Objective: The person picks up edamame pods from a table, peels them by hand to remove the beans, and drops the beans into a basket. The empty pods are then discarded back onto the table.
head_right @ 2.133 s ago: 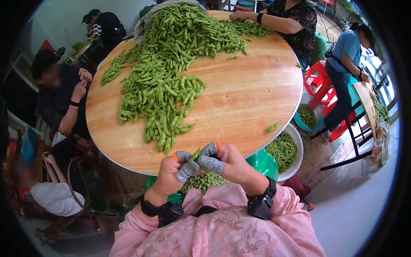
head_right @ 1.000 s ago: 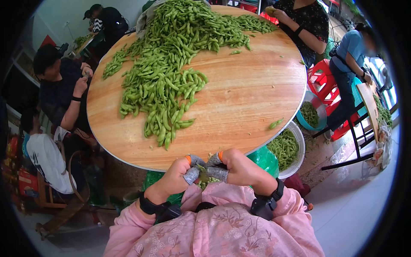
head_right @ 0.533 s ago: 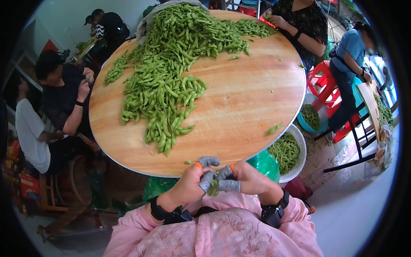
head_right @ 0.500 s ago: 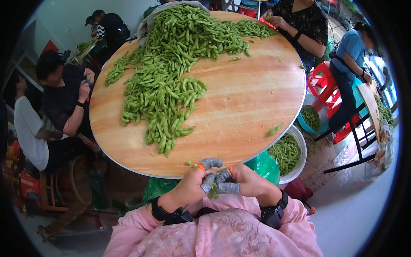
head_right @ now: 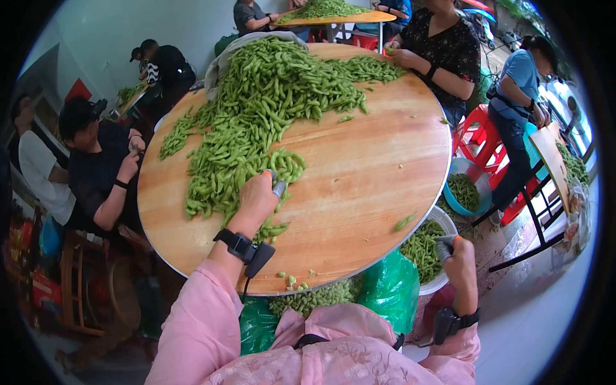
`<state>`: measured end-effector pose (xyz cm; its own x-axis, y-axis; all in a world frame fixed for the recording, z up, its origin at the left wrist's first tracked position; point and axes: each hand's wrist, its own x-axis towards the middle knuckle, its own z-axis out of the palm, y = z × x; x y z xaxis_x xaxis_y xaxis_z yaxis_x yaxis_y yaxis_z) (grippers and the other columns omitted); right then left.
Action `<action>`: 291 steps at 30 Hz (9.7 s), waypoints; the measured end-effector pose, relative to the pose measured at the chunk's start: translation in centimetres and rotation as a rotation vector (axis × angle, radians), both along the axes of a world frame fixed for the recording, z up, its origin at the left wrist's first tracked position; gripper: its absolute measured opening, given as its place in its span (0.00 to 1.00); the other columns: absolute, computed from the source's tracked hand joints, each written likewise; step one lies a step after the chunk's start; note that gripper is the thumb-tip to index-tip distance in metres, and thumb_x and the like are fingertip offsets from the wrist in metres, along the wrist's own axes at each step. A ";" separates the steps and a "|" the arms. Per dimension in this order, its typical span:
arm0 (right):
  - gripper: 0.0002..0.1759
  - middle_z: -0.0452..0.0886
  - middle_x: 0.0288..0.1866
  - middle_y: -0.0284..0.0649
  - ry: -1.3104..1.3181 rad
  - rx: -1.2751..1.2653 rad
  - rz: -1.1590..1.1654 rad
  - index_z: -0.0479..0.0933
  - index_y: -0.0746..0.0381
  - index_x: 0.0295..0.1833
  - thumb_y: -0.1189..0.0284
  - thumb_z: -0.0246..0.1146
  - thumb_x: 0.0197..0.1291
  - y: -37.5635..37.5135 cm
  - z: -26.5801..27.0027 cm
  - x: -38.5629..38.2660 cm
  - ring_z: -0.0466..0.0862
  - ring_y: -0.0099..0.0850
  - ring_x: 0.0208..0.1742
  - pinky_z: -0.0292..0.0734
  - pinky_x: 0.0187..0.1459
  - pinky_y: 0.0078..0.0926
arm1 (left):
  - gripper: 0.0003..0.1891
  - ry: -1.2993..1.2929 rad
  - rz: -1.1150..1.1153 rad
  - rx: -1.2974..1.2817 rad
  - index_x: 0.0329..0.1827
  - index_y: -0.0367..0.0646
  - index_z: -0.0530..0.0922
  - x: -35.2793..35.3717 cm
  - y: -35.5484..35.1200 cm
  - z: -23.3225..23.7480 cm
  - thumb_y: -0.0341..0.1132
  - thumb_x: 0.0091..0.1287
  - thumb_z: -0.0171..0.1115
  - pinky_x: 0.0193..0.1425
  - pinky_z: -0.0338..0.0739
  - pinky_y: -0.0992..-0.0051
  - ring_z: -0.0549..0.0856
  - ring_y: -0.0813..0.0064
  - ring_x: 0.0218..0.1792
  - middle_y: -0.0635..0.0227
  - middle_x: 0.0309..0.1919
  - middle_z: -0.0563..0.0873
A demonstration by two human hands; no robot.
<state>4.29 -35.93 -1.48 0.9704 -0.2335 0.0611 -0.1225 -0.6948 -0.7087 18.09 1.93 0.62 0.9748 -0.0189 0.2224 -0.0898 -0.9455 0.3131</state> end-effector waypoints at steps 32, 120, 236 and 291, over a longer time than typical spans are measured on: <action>0.10 0.77 0.27 0.31 0.277 0.872 0.834 0.74 0.68 0.42 0.75 0.59 0.54 18.6 2.6 1.9 0.71 0.15 0.30 0.70 0.32 0.17 | 0.16 -0.026 -0.459 -0.999 0.40 0.41 0.76 -14.2 -1.4 -0.7 0.19 0.48 0.65 0.34 0.68 0.84 0.75 0.85 0.30 0.73 0.31 0.79; 0.08 0.74 0.26 0.28 0.259 1.029 0.811 0.73 0.66 0.32 0.71 0.56 0.59 20.4 1.7 1.0 0.71 0.16 0.28 0.67 0.31 0.15 | 0.08 0.327 -0.231 -1.408 0.33 0.37 0.74 -16.8 -0.8 -1.3 0.33 0.65 0.51 0.26 0.68 0.86 0.72 0.88 0.23 0.75 0.22 0.76; 0.05 0.75 0.24 0.30 0.168 0.711 0.847 0.74 0.68 0.31 0.76 0.58 0.55 20.8 4.1 1.8 0.72 0.17 0.27 0.69 0.28 0.16 | 0.09 0.077 -0.246 -0.839 0.36 0.32 0.72 -15.6 -1.1 -1.3 0.25 0.52 0.48 0.28 0.73 0.68 0.78 0.60 0.20 0.55 0.20 0.77; 0.11 0.78 0.32 0.31 0.318 1.046 0.563 0.75 0.67 0.39 0.70 0.59 0.57 19.1 4.0 1.2 0.73 0.16 0.32 0.69 0.34 0.15 | 0.07 0.045 -0.313 -0.473 0.36 0.36 0.74 -15.7 -1.4 1.9 0.24 0.54 0.55 0.29 0.73 0.68 0.81 0.59 0.28 0.57 0.26 0.81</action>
